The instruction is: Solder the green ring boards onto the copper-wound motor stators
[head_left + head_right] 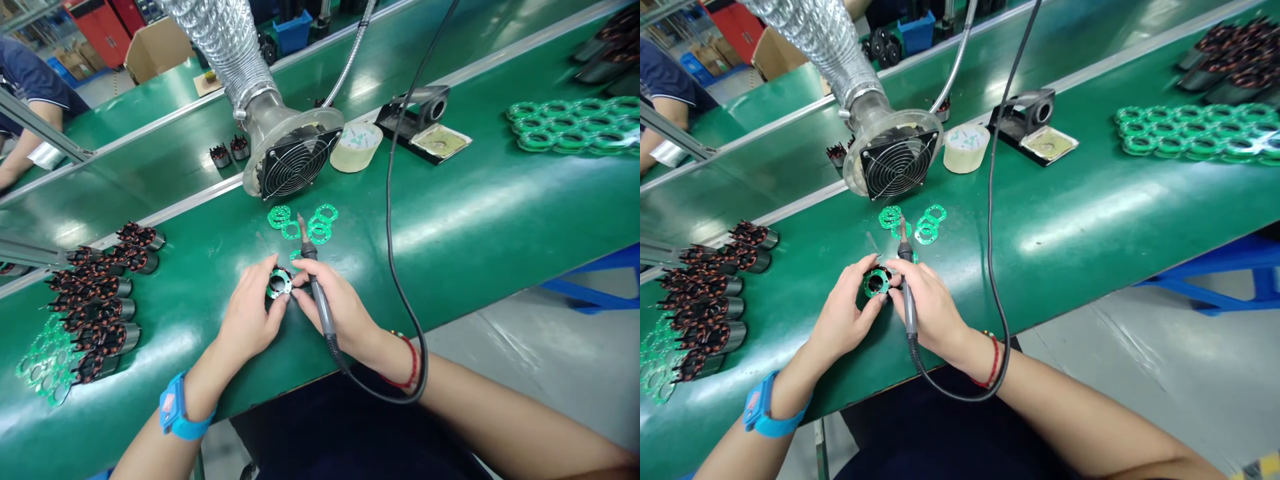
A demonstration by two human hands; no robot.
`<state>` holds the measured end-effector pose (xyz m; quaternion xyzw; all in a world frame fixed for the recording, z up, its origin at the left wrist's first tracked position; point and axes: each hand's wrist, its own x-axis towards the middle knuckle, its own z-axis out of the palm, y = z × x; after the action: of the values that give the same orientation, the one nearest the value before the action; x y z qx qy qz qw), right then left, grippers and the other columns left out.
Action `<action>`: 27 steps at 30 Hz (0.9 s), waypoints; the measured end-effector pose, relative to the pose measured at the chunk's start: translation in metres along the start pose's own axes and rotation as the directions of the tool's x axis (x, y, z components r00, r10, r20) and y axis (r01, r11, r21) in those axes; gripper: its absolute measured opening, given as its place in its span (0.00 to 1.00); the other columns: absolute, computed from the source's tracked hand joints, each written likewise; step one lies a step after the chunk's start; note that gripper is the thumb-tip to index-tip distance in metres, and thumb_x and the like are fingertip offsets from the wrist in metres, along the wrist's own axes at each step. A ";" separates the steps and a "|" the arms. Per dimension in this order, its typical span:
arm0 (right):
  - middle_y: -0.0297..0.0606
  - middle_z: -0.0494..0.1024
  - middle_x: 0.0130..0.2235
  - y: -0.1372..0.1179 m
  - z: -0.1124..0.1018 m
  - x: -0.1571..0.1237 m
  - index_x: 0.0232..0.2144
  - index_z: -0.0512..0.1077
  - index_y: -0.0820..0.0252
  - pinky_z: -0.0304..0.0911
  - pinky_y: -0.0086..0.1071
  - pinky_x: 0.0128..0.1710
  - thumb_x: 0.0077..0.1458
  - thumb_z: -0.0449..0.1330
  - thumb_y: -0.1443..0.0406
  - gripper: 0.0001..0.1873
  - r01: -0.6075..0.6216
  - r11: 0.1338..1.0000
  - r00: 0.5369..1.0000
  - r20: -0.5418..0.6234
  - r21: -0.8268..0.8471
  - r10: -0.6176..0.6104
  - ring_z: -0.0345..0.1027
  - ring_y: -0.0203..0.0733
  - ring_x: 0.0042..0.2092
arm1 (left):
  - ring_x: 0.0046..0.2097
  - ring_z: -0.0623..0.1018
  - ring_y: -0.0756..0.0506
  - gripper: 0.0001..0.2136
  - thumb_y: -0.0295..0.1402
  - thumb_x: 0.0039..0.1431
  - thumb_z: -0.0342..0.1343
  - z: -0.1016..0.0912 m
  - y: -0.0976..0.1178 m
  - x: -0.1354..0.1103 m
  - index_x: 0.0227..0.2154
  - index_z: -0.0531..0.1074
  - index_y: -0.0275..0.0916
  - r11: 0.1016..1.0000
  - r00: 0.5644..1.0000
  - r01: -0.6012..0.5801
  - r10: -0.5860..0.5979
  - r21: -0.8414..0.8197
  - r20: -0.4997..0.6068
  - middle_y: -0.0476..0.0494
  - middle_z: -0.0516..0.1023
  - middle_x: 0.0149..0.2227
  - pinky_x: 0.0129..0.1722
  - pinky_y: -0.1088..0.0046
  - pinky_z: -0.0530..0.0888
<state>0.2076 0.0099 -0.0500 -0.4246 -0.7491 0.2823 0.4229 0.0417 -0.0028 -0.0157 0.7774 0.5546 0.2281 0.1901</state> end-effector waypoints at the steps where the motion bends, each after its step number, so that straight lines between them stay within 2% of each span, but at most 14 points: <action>1: 0.34 0.75 0.36 0.000 0.001 0.000 0.52 0.59 0.54 0.67 0.39 0.42 0.56 0.54 0.71 0.21 -0.008 1.000 1.000 -0.004 0.003 0.008 0.70 0.42 0.39 | 0.53 0.70 0.40 0.22 0.31 0.60 0.51 0.001 0.000 0.001 0.56 0.56 0.36 1.000 1.000 -0.003 0.003 0.006 -0.015 0.34 0.70 0.53 0.53 0.57 0.69; 5: 0.34 0.75 0.36 0.001 0.002 0.000 0.51 0.60 0.54 0.67 0.38 0.41 0.57 0.54 0.71 0.20 -0.016 1.000 1.000 -0.026 0.004 0.016 0.70 0.41 0.38 | 0.48 0.72 0.41 0.18 0.32 0.59 0.52 0.003 -0.001 0.005 0.51 0.60 0.37 1.000 0.996 -0.010 0.010 -0.003 -0.085 0.37 0.72 0.47 0.48 0.59 0.72; 10: 0.36 0.76 0.36 -0.004 -0.006 0.003 0.50 0.61 0.55 0.66 0.39 0.41 0.56 0.54 0.71 0.19 0.046 0.997 0.999 0.004 -0.068 -0.046 0.70 0.42 0.38 | 0.47 0.72 0.42 0.15 0.32 0.59 0.52 0.006 -0.005 0.004 0.48 0.61 0.38 0.998 0.996 0.004 -0.009 -0.063 -0.088 0.39 0.71 0.45 0.48 0.60 0.71; 12: 0.37 0.77 0.36 -0.008 -0.015 0.009 0.50 0.62 0.56 0.65 0.40 0.41 0.56 0.54 0.71 0.18 0.054 0.993 0.998 -0.004 -0.109 -0.055 0.70 0.43 0.39 | 0.51 0.70 0.42 0.19 0.33 0.59 0.53 0.007 -0.007 0.002 0.52 0.58 0.39 0.994 0.998 0.004 -0.011 -0.105 -0.069 0.37 0.69 0.49 0.51 0.59 0.69; 15: 0.37 0.77 0.38 -0.010 -0.035 0.025 0.49 0.62 0.56 0.65 0.40 0.42 0.56 0.54 0.71 0.18 0.068 0.987 0.994 -0.075 -0.143 -0.080 0.71 0.43 0.40 | 0.56 0.67 0.42 0.28 0.36 0.58 0.55 0.001 -0.013 -0.001 0.58 0.50 0.39 0.981 0.999 0.010 -0.017 -0.195 -0.037 0.35 0.63 0.57 0.56 0.58 0.66; 18: 0.36 0.78 0.37 -0.001 -0.055 0.045 0.48 0.64 0.55 0.66 0.39 0.43 0.56 0.54 0.71 0.17 0.085 0.982 0.982 -0.153 -0.166 -0.111 0.72 0.42 0.40 | 0.55 0.68 0.43 0.25 0.37 0.60 0.52 -0.015 -0.024 0.006 0.57 0.53 0.40 0.974 0.988 0.066 -0.094 -0.215 -0.123 0.36 0.63 0.55 0.55 0.60 0.67; 20: 0.36 0.78 0.36 0.012 -0.063 0.055 0.49 0.64 0.55 0.66 0.39 0.43 0.56 0.54 0.69 0.17 0.082 0.982 0.969 -0.217 -0.172 -0.119 0.72 0.42 0.39 | 0.52 0.69 0.44 0.19 0.37 0.61 0.50 -0.030 -0.037 0.020 0.53 0.59 0.39 0.980 0.965 0.119 -0.152 -0.158 -0.216 0.38 0.65 0.52 0.52 0.62 0.68; 22: 0.37 0.78 0.37 0.026 -0.066 0.062 0.49 0.64 0.55 0.67 0.40 0.43 0.56 0.54 0.69 0.18 0.062 0.980 0.949 -0.292 -0.187 -0.116 0.73 0.43 0.40 | 0.50 0.70 0.45 0.16 0.36 0.61 0.50 -0.046 -0.051 0.045 0.51 0.61 0.38 0.981 0.946 0.187 -0.193 -0.046 -0.260 0.38 0.66 0.50 0.50 0.63 0.70; 24: 0.38 0.78 0.36 0.039 -0.063 0.065 0.49 0.65 0.56 0.69 0.39 0.41 0.56 0.53 0.69 0.17 0.075 0.979 0.922 -0.360 -0.188 -0.140 0.74 0.43 0.38 | 0.51 0.71 0.45 0.17 0.36 0.61 0.49 -0.061 -0.066 0.079 0.51 0.60 0.37 0.953 0.941 0.278 -0.244 0.124 -0.235 0.37 0.65 0.52 0.50 0.65 0.70; 25: 0.38 0.78 0.36 0.044 -0.061 0.066 0.49 0.65 0.57 0.69 0.38 0.40 0.56 0.52 0.69 0.16 0.072 0.981 0.923 -0.360 -0.180 -0.134 0.74 0.42 0.37 | 0.52 0.70 0.45 0.18 0.36 0.61 0.48 -0.067 -0.073 0.098 0.52 0.59 0.37 0.913 0.933 0.337 -0.291 0.231 -0.211 0.36 0.64 0.54 0.50 0.67 0.70; 27: 0.39 0.78 0.36 0.049 -0.058 0.066 0.49 0.65 0.58 0.70 0.37 0.39 0.56 0.52 0.70 0.17 0.100 0.978 0.918 -0.361 -0.186 -0.163 0.74 0.41 0.37 | 0.55 0.69 0.43 0.21 0.36 0.60 0.49 -0.078 -0.086 0.136 0.55 0.58 0.36 0.871 0.916 0.385 -0.318 0.306 -0.245 0.33 0.61 0.56 0.52 0.64 0.68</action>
<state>0.2585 0.0951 -0.0342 -0.4524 -0.7022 0.1047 0.5397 -0.0307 0.1568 0.0204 0.6593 0.7339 0.1597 0.0350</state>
